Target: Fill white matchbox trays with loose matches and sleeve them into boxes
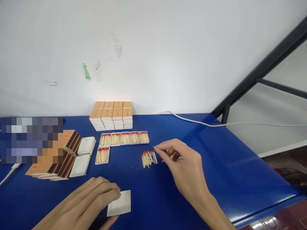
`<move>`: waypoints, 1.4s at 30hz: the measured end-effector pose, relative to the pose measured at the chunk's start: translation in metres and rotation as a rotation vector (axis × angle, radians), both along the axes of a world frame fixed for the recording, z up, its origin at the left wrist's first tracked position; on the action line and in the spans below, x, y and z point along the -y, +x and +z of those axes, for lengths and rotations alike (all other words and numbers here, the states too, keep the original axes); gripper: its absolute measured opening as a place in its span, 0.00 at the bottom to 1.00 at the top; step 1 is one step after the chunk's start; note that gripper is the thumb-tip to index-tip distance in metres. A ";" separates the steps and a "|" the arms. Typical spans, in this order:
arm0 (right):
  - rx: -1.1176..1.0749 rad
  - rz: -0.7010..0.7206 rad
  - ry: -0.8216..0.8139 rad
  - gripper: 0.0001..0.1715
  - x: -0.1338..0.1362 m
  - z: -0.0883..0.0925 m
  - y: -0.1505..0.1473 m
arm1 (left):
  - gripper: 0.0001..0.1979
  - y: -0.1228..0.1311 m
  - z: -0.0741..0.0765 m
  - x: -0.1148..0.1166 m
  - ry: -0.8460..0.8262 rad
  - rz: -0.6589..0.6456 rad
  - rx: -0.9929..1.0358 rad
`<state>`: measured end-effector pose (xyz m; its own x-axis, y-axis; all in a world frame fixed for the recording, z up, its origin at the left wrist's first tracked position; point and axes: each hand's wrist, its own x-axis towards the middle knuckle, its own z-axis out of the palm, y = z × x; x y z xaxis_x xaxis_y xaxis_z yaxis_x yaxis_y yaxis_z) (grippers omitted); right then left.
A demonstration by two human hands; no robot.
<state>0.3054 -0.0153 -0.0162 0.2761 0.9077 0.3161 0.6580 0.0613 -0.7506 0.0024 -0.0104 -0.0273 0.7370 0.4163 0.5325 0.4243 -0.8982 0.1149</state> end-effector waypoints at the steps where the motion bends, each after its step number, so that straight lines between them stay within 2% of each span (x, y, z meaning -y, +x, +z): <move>1: 0.041 0.008 0.047 0.08 0.002 -0.003 -0.001 | 0.12 0.000 0.000 0.000 0.000 0.002 0.002; 4: 0.127 0.072 0.163 0.05 0.004 -0.010 -0.002 | 0.11 0.000 0.002 -0.001 0.003 -0.001 0.000; 8: 0.262 0.151 0.253 0.08 0.005 -0.016 -0.002 | 0.11 0.001 0.002 -0.001 0.008 -0.009 -0.004; 13: 0.337 0.176 0.183 0.08 0.017 -0.016 -0.003 | 0.11 -0.001 0.000 0.000 0.004 -0.008 -0.011; 16: 0.322 0.109 0.093 0.06 0.030 -0.009 0.001 | 0.12 -0.001 -0.001 0.001 0.004 0.018 -0.023; 21: 0.422 -0.156 0.017 0.21 0.042 0.002 0.016 | 0.12 0.001 0.000 0.001 0.007 0.014 -0.016; 24: 0.505 -0.254 -0.074 0.30 0.045 -0.001 0.021 | 0.12 0.001 0.001 0.000 0.013 0.012 -0.012; 26: 0.533 -0.295 -0.123 0.31 0.047 -0.006 0.021 | 0.12 0.000 0.001 0.000 0.017 0.008 -0.013; 29: 0.548 -0.301 -0.164 0.31 0.050 -0.012 0.020 | 0.12 0.002 0.001 -0.001 0.024 0.005 -0.004; 33: 0.517 -0.266 -0.196 0.31 0.050 -0.011 0.020 | 0.12 0.003 0.001 -0.001 0.024 0.014 -0.015; 37: 0.517 -0.252 -0.168 0.35 0.047 -0.008 0.019 | 0.12 0.002 0.000 0.000 0.025 0.009 -0.018; 42: 0.628 -0.233 -0.107 0.40 0.039 -0.011 0.018 | 0.12 0.000 -0.001 0.001 0.029 0.024 -0.034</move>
<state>0.3232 -0.0548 -0.0270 0.2615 0.8820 0.3921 0.9581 -0.1881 -0.2160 0.0025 -0.0112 -0.0278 0.7447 0.4190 0.5195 0.4492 -0.8904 0.0742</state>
